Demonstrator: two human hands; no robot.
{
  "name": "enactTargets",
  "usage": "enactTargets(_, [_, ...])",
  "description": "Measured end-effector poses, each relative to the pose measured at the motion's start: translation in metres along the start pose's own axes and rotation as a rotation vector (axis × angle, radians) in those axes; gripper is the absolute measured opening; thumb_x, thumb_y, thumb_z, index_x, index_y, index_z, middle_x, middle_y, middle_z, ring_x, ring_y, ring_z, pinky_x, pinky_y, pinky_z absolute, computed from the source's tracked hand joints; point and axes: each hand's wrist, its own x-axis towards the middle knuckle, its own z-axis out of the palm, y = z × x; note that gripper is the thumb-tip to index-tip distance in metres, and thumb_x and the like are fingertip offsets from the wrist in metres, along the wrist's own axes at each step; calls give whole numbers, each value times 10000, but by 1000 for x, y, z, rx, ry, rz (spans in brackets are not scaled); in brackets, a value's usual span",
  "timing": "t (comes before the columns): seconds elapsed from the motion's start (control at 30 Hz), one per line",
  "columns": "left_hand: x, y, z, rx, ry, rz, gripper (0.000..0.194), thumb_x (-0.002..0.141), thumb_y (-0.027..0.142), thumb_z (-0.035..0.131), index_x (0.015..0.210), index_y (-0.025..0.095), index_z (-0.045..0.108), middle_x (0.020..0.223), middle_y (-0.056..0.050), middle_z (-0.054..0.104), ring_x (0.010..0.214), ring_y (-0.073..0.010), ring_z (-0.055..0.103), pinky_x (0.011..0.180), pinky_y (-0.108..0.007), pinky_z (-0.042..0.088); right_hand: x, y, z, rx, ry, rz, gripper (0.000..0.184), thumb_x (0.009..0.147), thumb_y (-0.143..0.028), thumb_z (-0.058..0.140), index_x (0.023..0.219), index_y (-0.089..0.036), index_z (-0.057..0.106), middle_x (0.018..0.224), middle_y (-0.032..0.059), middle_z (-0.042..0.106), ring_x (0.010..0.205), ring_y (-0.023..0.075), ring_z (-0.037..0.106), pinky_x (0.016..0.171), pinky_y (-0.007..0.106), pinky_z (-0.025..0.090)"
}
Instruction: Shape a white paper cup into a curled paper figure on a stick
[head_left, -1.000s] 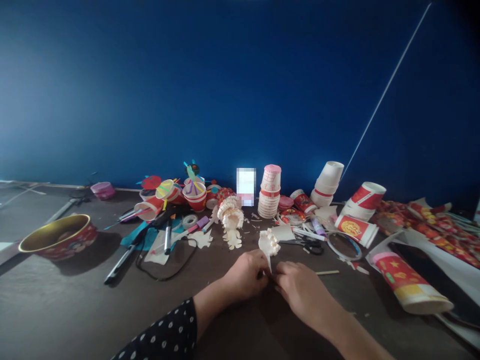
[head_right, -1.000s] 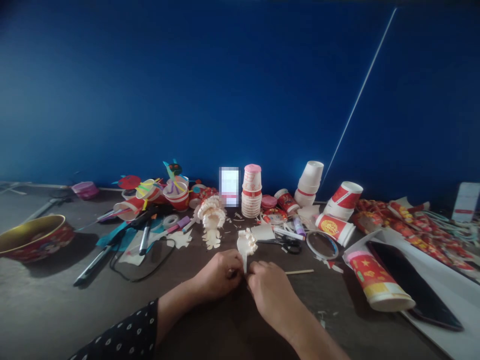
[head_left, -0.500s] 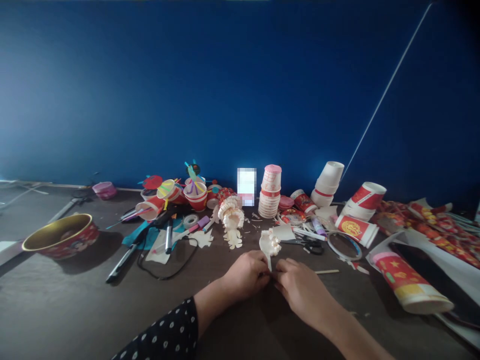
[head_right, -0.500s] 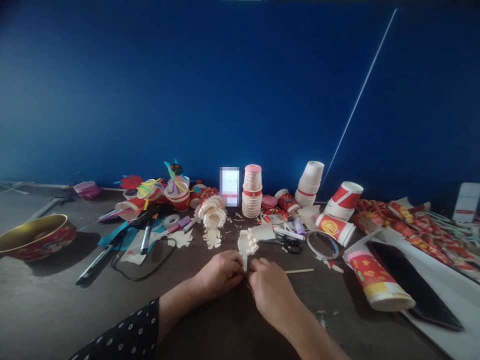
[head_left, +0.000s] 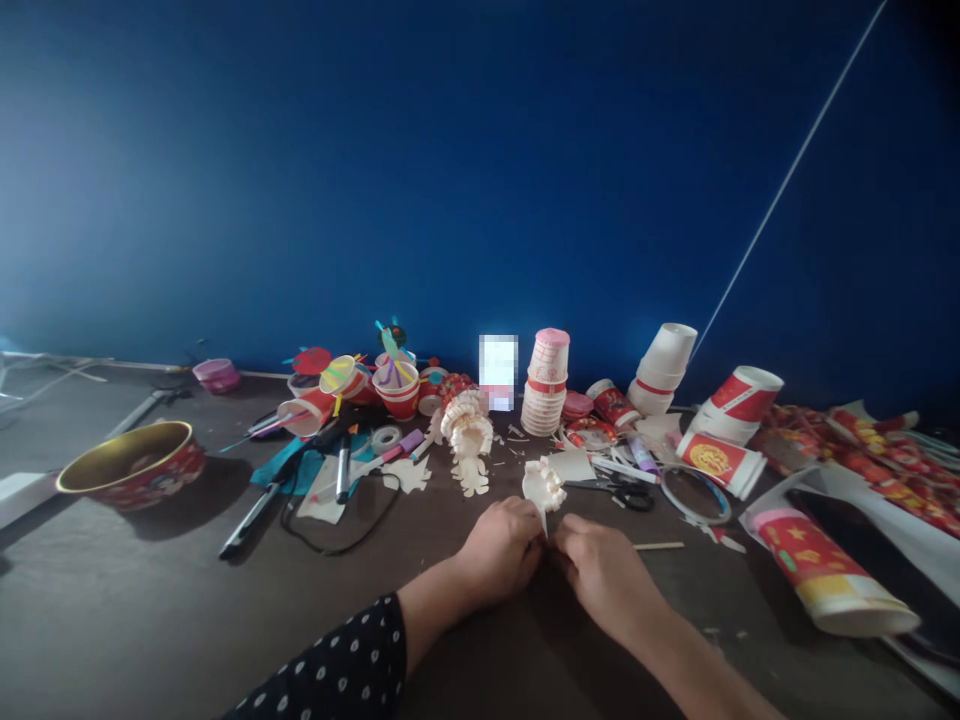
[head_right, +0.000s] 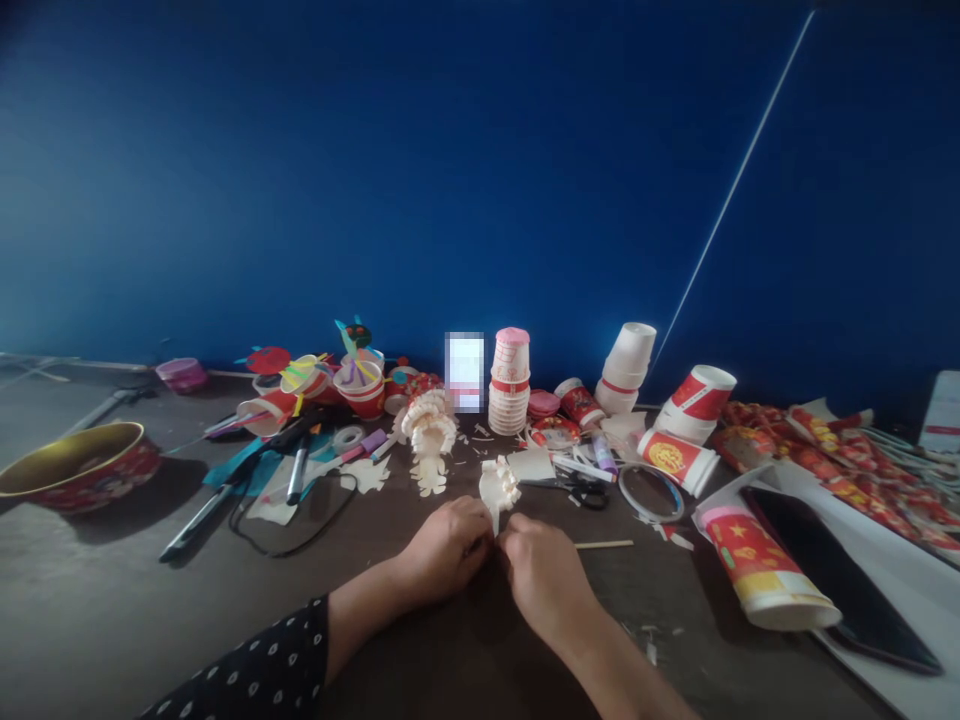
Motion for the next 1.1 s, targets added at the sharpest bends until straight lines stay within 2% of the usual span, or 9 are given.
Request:
enactTargets(0.27, [-1,3,-6,42,-42,-18,76,733,102,487,707,160,528,804,-49,594,782,-183,508,704,-277,400,3,2,3,-43,37,-21,243,851,-156,412,741,-203,623,766,14,632,677,121,566,559,250,266])
enactTargets(0.6, [-2,-3,-3,-82,1,23,89,666,77,547,695,159,531,753,-23,588,735,-155,512,701,-250,396,2,0,3,-39,49,-30,247,865,-171,418,745,-209,631,781,7,636,698,126,576,567,252,279])
enactTargets(0.8, [-1,-1,-3,7,-6,-1,70,725,106,515,702,162,550,797,-35,600,771,-171,518,700,-266,397,0,0,-1,-44,-3,-51,245,853,-140,427,786,-202,654,812,22,632,766,142,567,626,242,325])
enactTargets(0.9, [-1,1,-4,42,-23,5,66,755,132,502,736,163,557,828,-39,598,794,-177,520,710,-275,404,-3,-3,-4,-104,-10,-95,283,865,-107,400,785,-187,660,829,42,631,807,160,546,669,254,340])
enactTargets(1.1, [-3,5,-3,114,-60,13,84,758,113,463,724,159,525,844,-61,577,786,-181,511,706,-282,418,-5,-12,-4,-203,-29,-96,306,852,-50,386,822,-162,669,871,67,639,813,173,541,693,276,344])
